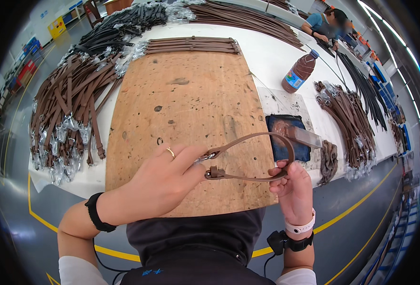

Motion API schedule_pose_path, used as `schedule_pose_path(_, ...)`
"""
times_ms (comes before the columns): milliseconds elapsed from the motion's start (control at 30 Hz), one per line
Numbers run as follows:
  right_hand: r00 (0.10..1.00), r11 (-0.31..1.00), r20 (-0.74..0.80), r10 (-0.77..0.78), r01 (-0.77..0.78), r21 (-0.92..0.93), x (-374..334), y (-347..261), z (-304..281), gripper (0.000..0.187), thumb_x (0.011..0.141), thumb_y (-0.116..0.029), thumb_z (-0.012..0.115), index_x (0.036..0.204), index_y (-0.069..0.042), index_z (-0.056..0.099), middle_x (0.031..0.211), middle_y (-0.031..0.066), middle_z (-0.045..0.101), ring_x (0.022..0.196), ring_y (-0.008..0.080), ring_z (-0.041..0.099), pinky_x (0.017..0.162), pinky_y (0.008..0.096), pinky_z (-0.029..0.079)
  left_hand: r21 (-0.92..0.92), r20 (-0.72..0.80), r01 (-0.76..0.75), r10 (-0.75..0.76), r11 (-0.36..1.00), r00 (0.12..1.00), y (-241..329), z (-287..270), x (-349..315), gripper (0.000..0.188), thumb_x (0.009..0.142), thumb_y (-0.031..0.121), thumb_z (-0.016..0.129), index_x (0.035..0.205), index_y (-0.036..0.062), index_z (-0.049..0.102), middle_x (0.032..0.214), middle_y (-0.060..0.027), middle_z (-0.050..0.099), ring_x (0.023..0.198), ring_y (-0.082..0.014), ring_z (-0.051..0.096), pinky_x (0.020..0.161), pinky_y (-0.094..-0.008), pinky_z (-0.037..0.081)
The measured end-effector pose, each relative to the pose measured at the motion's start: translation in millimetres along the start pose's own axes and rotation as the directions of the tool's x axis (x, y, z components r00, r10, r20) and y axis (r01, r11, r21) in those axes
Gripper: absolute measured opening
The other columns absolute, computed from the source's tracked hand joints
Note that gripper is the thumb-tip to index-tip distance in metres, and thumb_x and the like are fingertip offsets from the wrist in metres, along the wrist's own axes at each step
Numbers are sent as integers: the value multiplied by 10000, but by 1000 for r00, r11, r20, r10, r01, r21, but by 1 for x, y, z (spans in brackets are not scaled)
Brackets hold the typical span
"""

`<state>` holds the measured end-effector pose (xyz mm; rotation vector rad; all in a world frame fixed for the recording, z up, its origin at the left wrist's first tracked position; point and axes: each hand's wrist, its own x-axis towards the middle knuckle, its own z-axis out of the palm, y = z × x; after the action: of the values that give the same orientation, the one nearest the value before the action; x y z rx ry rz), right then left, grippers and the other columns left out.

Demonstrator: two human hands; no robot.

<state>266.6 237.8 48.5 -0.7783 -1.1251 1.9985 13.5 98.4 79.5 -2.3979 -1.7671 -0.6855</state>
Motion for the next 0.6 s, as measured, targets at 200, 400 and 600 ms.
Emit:
schedule_pose_path(200,996,941,61,65,-41,-337,-5,-11,-13,374,981,-262,525,1130,76,583,927,175,684,745,192,693,682,283,573,-11,-18,-74,74,997,997,-2,-6,3,174,754,85,698,905,30,632,1155,-120,569,835,-266,534,749,-380,407)
schedule_pose_path(400,949,716,-78,-307,177,-675,28,-27,-78,262,955,-213,581,1085,8,630,901,73,682,787,111,627,682,250,522,-80,-6,-52,52,995,999,-9,-8,4,173,735,85,700,893,46,641,1147,-75,588,853,-245,538,773,-366,387)
schedule_pose_path(600,882,-203,161,-442,77,-976,82,-55,-181,641,719,-222,788,1249,9,509,1300,176,495,1168,342,471,980,420,397,-200,81,-72,89,977,993,-15,-15,3,162,736,89,703,885,64,645,1132,-52,602,871,-241,541,791,-365,377)
